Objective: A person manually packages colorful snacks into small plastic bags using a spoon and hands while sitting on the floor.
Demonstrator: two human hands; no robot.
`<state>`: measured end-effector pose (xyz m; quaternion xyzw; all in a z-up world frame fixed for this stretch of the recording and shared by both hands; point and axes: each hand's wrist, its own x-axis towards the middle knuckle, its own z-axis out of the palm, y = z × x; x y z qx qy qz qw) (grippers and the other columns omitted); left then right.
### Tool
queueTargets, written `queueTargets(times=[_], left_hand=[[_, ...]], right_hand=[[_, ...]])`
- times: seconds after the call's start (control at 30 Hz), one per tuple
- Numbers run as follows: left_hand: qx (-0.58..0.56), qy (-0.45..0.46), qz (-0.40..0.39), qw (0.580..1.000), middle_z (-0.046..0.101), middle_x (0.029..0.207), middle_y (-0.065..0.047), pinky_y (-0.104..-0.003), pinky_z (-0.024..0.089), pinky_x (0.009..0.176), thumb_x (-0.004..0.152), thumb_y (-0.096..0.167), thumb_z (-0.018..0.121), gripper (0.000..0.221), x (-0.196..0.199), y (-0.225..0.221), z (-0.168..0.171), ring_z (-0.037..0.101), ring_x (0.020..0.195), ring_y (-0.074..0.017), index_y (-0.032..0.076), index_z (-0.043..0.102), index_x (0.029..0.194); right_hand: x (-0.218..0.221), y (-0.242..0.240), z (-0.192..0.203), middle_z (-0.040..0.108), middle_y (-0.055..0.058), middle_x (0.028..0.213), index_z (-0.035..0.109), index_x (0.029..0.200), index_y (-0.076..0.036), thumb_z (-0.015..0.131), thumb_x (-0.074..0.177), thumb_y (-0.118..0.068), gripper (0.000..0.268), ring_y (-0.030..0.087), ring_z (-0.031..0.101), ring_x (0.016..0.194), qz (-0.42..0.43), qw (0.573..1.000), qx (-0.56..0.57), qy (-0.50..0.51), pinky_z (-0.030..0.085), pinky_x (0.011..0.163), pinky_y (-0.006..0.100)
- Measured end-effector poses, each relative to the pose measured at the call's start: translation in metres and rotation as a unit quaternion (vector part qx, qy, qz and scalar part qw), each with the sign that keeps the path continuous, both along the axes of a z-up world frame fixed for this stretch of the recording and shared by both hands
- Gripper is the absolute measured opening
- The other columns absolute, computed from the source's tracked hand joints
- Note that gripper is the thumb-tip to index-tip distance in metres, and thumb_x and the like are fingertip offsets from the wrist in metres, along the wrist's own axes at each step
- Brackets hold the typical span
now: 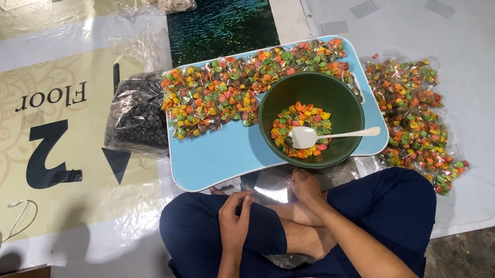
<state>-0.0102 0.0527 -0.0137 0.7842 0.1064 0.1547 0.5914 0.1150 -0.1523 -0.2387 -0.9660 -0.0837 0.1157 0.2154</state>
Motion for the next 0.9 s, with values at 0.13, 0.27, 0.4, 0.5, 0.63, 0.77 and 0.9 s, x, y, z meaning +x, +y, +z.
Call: queueTargets(times=[0.13,0.27,0.4,0.5,0.63,0.77,0.9], left_hand=[[0.043,-0.009,-0.003,0.999,0.075,0.082,-0.003,-0.025,0.052,0.069,0.090,0.007,0.067,0.014,0.000,-0.004,0.007,0.067,0.071,-0.0139,0.003,0.075,0.099],[0.064,0.077,-0.055,0.993,0.077,0.093,-0.015,-0.042,0.059,0.087,0.099,0.013,0.065,0.017,0.003,-0.002,0.025,0.074,0.094,-0.0305,0.004,0.075,0.109],[0.071,0.098,-0.089,0.989,0.075,0.102,-0.019,-0.045,0.058,0.092,0.098,0.015,0.068,0.024,0.014,-0.009,0.029,0.072,0.101,-0.0332,0.000,0.072,0.116],[0.048,0.074,-0.145,0.986,0.070,0.116,-0.023,-0.049,0.055,0.096,0.097,0.021,0.071,0.039,0.027,-0.015,0.007,0.067,0.112,-0.0383,-0.002,0.066,0.128],[-0.044,0.099,-0.202,0.973,0.065,0.123,-0.029,-0.048,0.055,0.099,0.091,0.024,0.079,0.059,0.045,-0.026,-0.043,0.066,0.115,-0.0391,-0.011,0.057,0.134],[-0.150,0.125,-0.169,0.966,0.074,0.084,-0.009,-0.032,0.060,0.078,0.091,0.012,0.078,0.018,0.052,-0.024,-0.100,0.070,0.082,-0.0149,0.000,0.076,0.105],[-0.181,0.114,-0.123,0.969,0.073,0.080,-0.012,-0.031,0.060,0.074,0.093,0.011,0.075,0.014,0.050,-0.016,-0.093,0.069,0.077,-0.0161,-0.001,0.076,0.100]], right_hand=[[-0.002,-0.002,-0.005,0.068,0.008,0.095,0.062,0.090,-0.010,0.066,0.090,-0.026,0.016,0.031,0.066,0.088,-0.012,0.996,-0.001,-0.084,0.053,0.079,0.047],[-0.003,-0.006,0.019,0.068,0.007,0.084,0.068,0.091,-0.013,0.071,0.091,-0.035,0.022,0.033,0.072,0.083,-0.012,0.992,0.048,-0.118,0.060,0.072,0.048],[-0.024,-0.004,0.085,0.071,0.009,0.088,0.070,0.094,-0.012,0.073,0.092,-0.030,0.018,0.035,0.072,0.087,-0.024,0.983,0.173,-0.065,0.059,0.076,0.046],[-0.036,-0.009,0.105,0.072,0.011,0.091,0.072,0.097,-0.012,0.076,0.091,-0.029,0.018,0.036,0.071,0.094,-0.032,0.961,0.274,0.005,0.057,0.080,0.045],[-0.047,-0.013,0.137,0.073,0.012,0.085,0.071,0.093,-0.009,0.077,0.090,-0.025,0.017,0.032,0.072,0.088,-0.019,0.942,0.333,0.020,0.055,0.079,0.041],[-0.054,-0.013,0.158,0.072,0.014,0.082,0.070,0.096,-0.009,0.077,0.089,-0.025,0.019,0.036,0.071,0.084,0.001,0.957,0.290,0.007,0.055,0.075,0.045],[-0.077,0.002,0.255,0.070,0.004,0.083,0.068,0.104,-0.019,0.079,0.085,-0.025,0.023,0.027,0.072,0.086,0.063,0.957,0.231,-0.164,0.056,0.077,0.039]])
